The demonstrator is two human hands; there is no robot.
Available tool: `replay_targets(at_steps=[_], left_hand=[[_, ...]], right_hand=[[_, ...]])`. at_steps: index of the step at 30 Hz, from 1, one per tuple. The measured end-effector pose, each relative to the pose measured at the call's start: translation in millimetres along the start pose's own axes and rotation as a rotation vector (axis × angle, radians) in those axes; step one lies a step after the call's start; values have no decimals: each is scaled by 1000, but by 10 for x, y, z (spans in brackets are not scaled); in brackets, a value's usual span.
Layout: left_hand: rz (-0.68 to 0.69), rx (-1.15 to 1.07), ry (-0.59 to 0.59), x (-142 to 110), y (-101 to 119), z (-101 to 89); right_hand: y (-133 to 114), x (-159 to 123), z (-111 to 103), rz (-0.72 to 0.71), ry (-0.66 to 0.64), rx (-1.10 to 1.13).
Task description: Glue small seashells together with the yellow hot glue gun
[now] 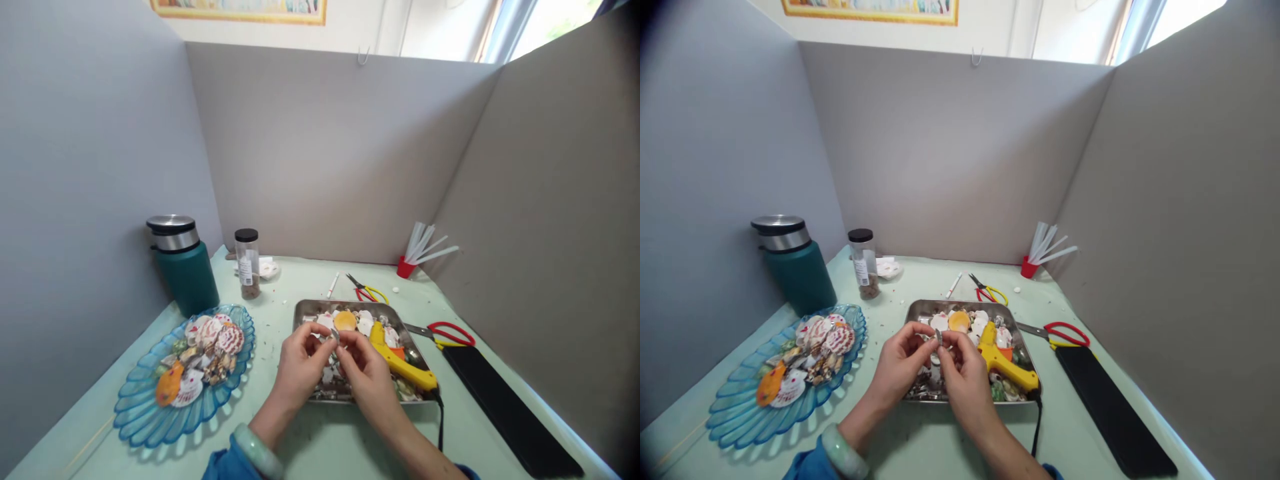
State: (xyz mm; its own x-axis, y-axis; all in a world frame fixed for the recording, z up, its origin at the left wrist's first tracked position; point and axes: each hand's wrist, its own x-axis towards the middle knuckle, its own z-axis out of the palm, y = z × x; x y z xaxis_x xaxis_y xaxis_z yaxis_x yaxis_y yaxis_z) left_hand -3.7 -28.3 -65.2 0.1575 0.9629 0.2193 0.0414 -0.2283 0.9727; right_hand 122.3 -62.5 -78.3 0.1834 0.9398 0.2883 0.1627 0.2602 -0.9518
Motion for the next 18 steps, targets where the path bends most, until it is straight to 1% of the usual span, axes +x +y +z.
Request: replay_targets(at_steps=[3, 6, 12, 18], left_hand=[[5, 8, 6, 13, -22, -10], [40, 32, -6, 13, -29, -22], [3, 36, -4, -24, -15, -49], [-46, 54, -30, -33, -2, -55]], right_hand=[[-4, 0, -7, 36, -23, 14], [3, 5, -11, 55, -40, 43], [-2, 10, -7, 122, -47, 109], [-120, 29, 5, 172, 2, 156]])
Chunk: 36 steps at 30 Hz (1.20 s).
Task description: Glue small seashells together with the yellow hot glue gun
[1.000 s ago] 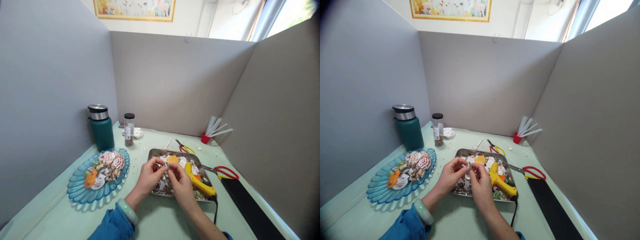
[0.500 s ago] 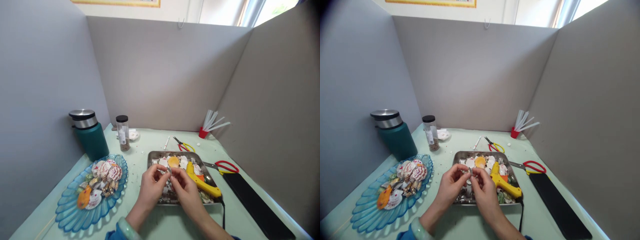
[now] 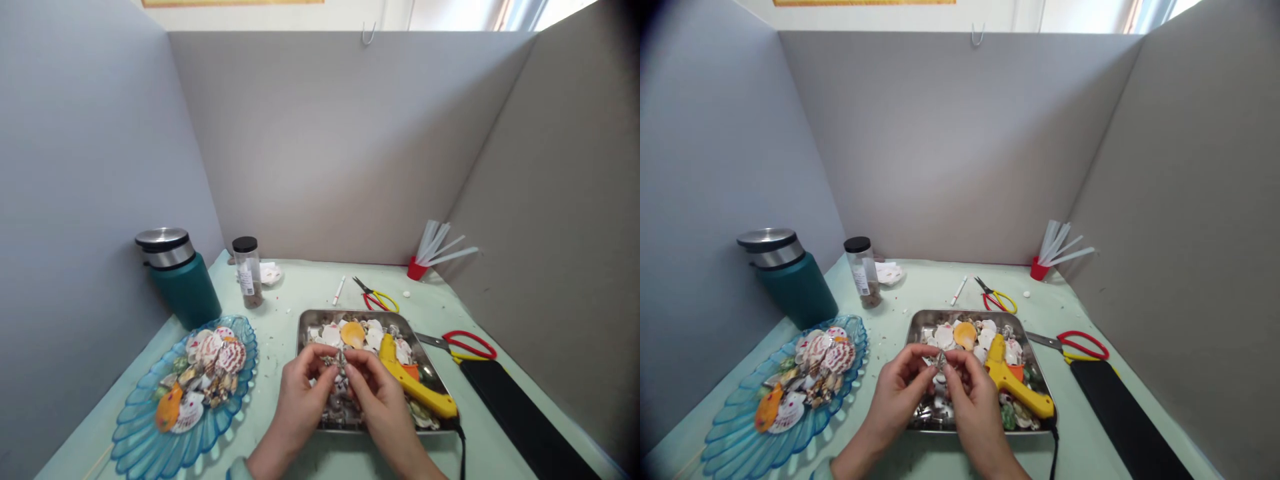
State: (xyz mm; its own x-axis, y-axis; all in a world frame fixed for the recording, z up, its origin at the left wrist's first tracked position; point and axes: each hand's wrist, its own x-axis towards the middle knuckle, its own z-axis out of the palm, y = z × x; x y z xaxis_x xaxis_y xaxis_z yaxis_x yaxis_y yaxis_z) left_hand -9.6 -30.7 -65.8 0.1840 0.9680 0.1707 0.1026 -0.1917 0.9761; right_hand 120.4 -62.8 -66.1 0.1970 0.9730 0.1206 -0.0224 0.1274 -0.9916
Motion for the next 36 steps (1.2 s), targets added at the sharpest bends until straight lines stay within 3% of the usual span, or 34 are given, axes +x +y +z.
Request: replay_targets(at_steps=[11, 26, 36], left_hand=[[-59, -99, -18, 22, 71, 8], [101, -16, 8, -57, 76, -39], [36, -24, -11, -41, 55, -35]], right_hand=[[49, -16, -17, 10, 15, 30], [30, -25, -44, 23, -96, -28], [-25, -26, -50, -31, -91, -77]])
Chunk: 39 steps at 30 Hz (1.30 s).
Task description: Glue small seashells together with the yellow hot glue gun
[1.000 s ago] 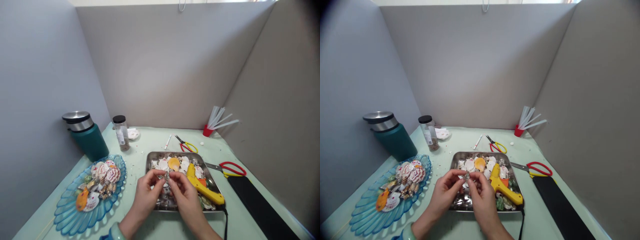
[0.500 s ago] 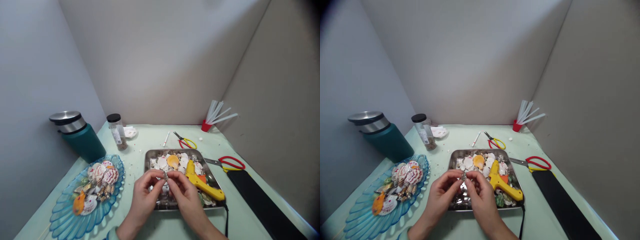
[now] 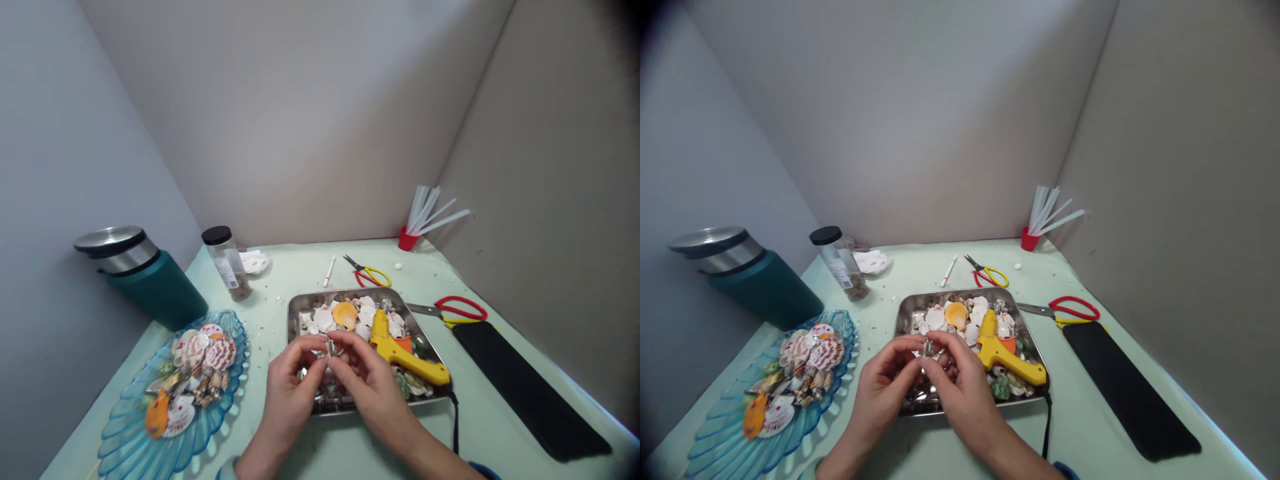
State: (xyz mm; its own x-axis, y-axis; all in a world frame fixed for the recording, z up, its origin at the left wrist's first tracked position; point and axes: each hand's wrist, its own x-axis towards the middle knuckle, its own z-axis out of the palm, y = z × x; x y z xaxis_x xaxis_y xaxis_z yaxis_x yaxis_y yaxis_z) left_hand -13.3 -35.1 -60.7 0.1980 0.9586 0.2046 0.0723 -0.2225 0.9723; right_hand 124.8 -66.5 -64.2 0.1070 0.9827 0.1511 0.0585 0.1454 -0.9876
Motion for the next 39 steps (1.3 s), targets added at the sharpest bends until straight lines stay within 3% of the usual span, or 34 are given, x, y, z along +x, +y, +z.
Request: replay_targets(at_steps=[39], left_hand=[[-19, 77, -13, -17, -5, -17]], right_hand=[[53, -10, -7, 50, -85, -15]])
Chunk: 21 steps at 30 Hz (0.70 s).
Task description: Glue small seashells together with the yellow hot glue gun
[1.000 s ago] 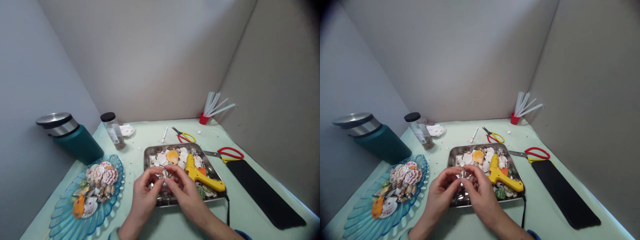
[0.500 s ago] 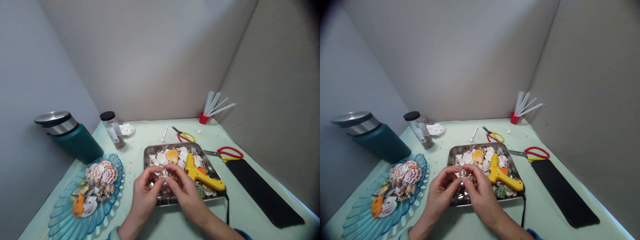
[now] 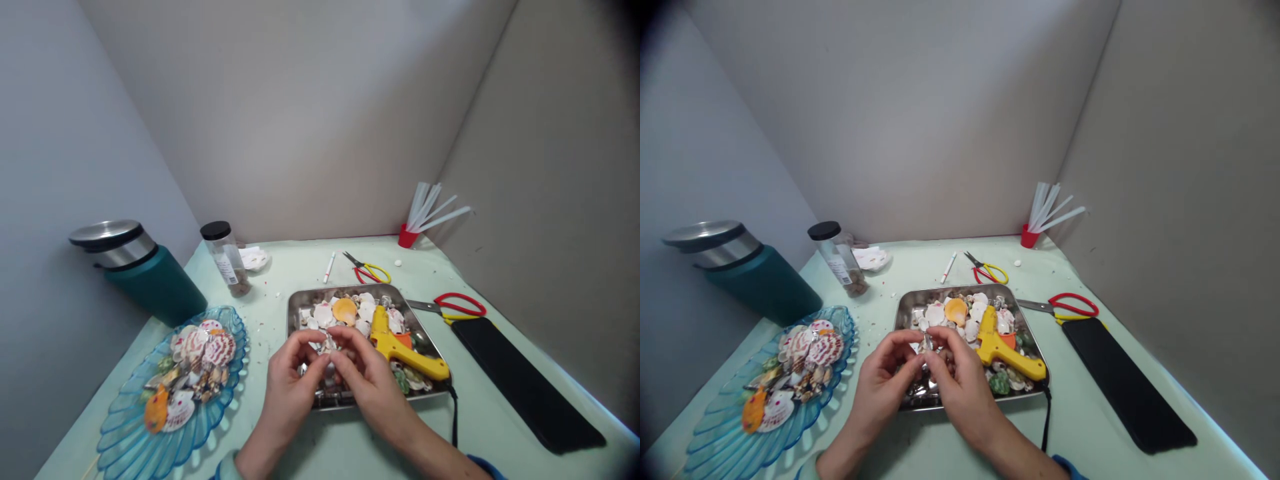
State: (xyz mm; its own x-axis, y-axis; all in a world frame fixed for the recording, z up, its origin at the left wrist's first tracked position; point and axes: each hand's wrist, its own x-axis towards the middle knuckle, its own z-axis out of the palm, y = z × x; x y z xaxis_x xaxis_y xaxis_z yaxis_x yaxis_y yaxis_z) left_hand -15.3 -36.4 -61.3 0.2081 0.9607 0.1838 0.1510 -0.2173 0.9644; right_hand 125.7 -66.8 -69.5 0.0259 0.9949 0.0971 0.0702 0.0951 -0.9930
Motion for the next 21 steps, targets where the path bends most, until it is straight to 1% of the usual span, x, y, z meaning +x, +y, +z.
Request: replay_targets(at_steps=[3, 12, 21], left_hand=[[0, -8, -11, 3, 10, -1], [-7, 2, -57, 4, 50, -15], [0, -19, -57, -11, 20, -9]], right_hand=[[-10, -6, -3, 8, -10, 29], [-72, 5, -11, -22, -20, -22], [-72, 2, -1, -15, -34, 15]])
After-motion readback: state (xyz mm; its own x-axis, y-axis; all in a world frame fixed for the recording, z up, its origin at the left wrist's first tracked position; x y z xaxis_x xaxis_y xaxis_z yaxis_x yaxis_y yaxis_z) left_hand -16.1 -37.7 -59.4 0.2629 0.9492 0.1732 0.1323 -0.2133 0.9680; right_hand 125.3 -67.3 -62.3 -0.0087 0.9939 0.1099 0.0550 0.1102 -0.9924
